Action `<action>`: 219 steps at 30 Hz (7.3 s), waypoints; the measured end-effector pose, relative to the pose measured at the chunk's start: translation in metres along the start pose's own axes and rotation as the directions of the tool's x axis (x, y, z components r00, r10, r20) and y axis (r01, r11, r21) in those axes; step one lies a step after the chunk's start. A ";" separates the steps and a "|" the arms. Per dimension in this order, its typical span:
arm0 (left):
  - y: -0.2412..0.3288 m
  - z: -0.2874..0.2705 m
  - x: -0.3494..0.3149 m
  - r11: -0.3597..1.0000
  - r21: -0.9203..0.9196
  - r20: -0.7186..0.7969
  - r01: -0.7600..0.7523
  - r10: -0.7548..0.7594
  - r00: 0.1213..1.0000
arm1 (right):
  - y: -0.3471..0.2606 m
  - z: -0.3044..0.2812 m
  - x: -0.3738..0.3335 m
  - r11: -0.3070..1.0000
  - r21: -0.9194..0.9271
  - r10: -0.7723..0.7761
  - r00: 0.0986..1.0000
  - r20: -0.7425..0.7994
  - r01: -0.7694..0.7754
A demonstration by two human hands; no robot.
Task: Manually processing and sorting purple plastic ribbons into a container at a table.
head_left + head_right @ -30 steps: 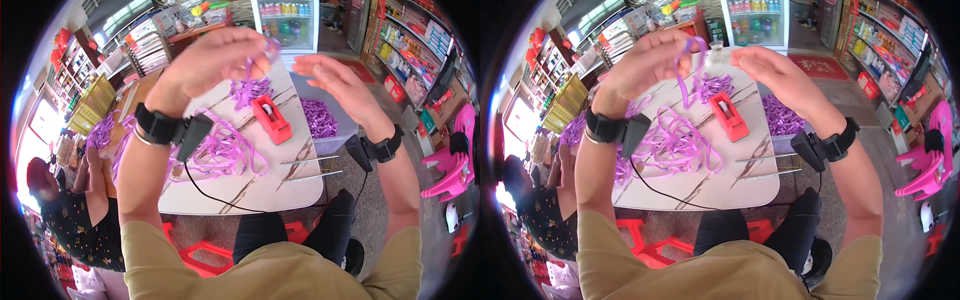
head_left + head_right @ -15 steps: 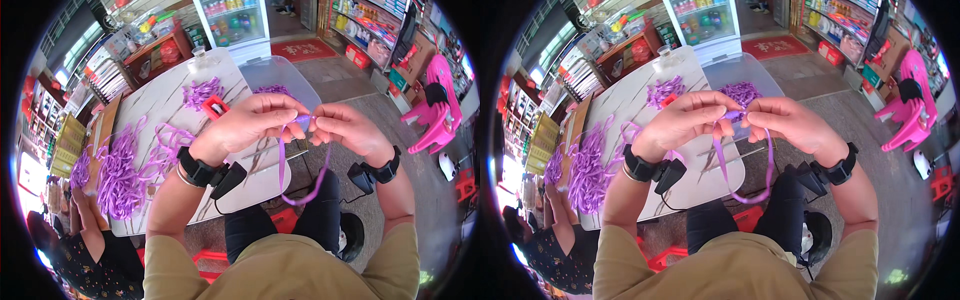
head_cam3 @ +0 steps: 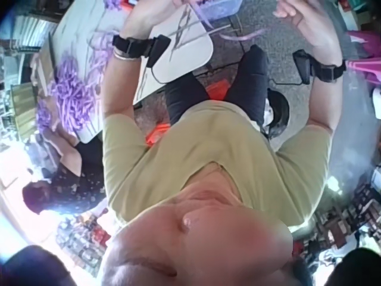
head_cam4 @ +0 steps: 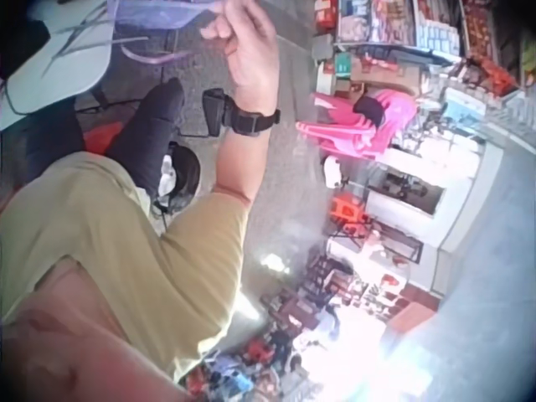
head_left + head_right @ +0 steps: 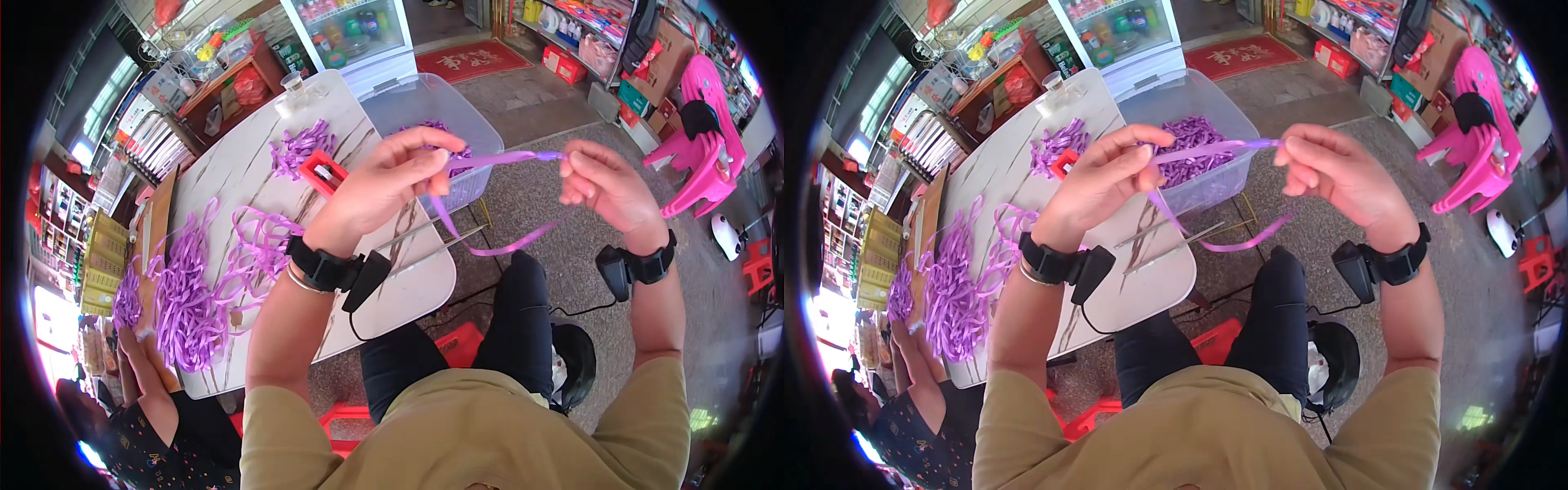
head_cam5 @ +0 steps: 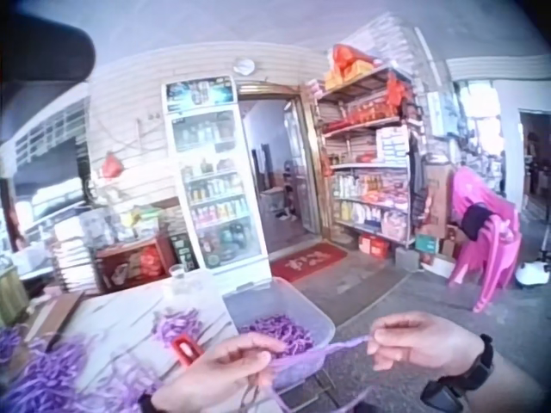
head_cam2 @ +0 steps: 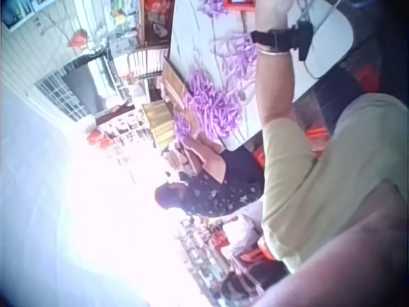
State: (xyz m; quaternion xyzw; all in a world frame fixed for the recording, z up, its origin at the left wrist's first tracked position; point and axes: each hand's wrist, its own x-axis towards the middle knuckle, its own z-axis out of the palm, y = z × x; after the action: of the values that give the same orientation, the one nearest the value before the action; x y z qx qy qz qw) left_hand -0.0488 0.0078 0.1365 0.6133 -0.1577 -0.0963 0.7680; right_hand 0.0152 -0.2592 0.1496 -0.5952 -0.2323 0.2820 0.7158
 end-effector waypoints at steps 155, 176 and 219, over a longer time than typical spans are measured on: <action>-0.064 -0.002 -0.094 0.937 -0.221 -0.036 0.269 -0.284 0.958 | 0.077 -0.012 -0.038 0.908 0.267 0.315 0.946 0.072 -0.323; -0.075 -0.001 -0.097 0.869 -0.434 0.021 0.236 -0.253 0.967 | 0.084 -0.021 -0.040 0.885 0.336 0.319 0.945 0.066 -0.322; -0.099 -0.008 -0.096 0.745 -0.575 -0.487 -0.338 0.020 0.873 | 0.073 -0.006 -0.046 0.916 0.303 0.258 0.965 0.050 -0.261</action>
State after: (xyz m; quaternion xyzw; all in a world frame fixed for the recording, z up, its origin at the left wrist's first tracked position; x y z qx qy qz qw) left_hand -0.1308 0.0247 0.0263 0.2981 0.0074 0.0769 0.9514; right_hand -0.0236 -0.2855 0.0765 -0.5007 -0.1080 0.4098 0.7548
